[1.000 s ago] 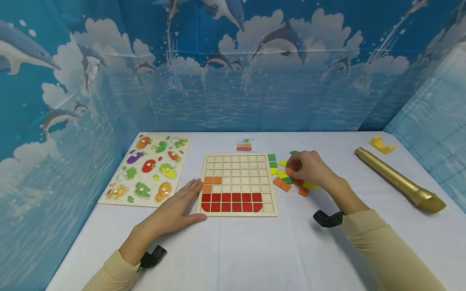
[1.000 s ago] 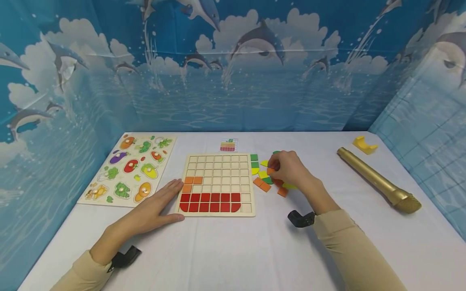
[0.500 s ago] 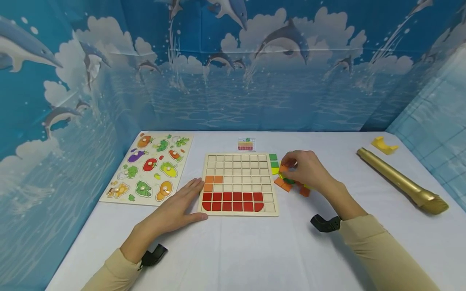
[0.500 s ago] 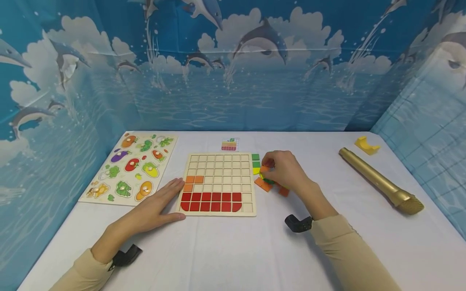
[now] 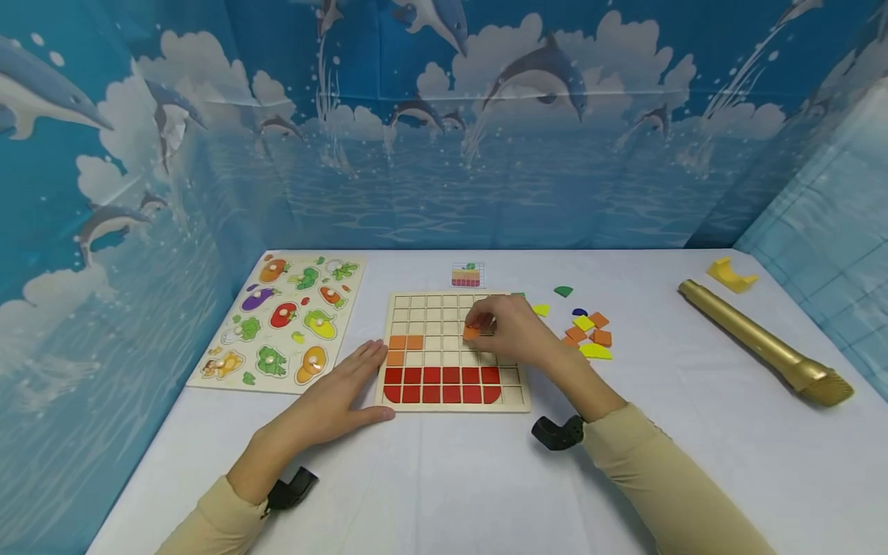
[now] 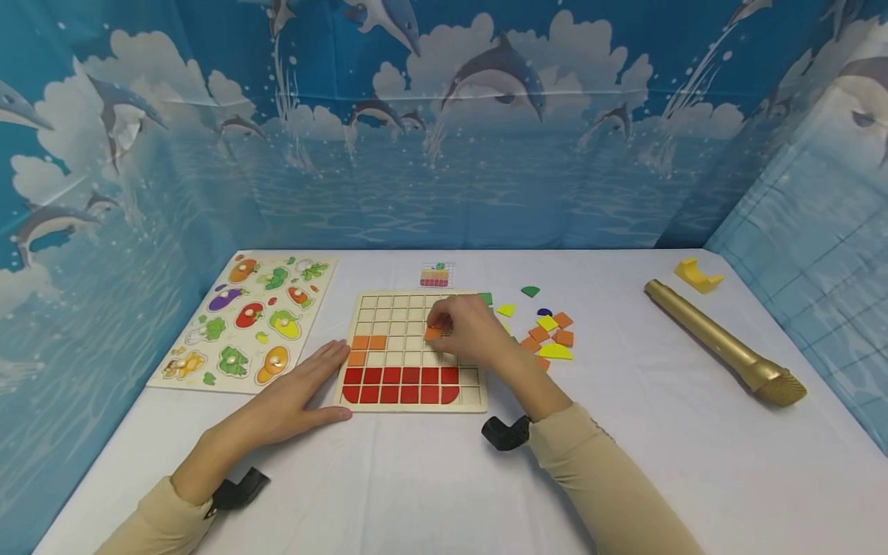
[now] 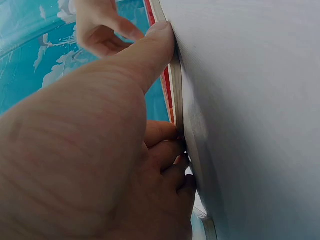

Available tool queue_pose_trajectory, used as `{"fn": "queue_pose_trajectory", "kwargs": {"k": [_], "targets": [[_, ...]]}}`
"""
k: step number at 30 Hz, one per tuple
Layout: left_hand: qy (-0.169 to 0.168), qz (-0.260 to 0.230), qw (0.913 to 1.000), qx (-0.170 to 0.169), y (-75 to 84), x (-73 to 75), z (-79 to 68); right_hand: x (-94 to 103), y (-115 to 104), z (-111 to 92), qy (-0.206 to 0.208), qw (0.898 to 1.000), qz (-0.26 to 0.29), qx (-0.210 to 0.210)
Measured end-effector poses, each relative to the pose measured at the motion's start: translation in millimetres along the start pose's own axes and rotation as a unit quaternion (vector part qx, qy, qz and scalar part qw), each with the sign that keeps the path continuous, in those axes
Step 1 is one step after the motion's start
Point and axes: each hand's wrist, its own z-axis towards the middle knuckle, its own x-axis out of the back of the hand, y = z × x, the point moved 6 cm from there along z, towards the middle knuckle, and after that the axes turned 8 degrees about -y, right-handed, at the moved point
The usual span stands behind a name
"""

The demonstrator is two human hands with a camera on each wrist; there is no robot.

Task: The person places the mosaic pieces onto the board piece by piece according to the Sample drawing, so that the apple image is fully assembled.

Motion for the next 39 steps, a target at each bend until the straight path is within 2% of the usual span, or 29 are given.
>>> {"fn": "queue_pose_trajectory", "kwargs": {"k": [7,15,26,32,39], "targets": [[0.002,0.0,1.0,-0.001,-0.1,-0.1,-0.2,-26.9,-29.3,18.6,-0.028,0.999,0.018,0.016],[0.002,-0.002,1.0,-0.002,0.6,-0.3,-0.8,-48.8,-53.5,25.4,-0.039,0.998,0.02,0.039],[0.0,-0.002,1.0,-0.004,1.3,0.9,-1.8,-55.9,-62.8,24.5,-0.018,0.997,0.016,0.073],[0.001,-0.002,1.0,-0.003,1.1,0.4,-2.3,-55.9,-62.2,20.4,-0.011,0.997,0.011,0.072],[0.005,0.006,1.0,-0.004,1.3,0.7,-1.6,-43.9,-48.9,6.3,0.008,0.998,0.021,0.057]]}}
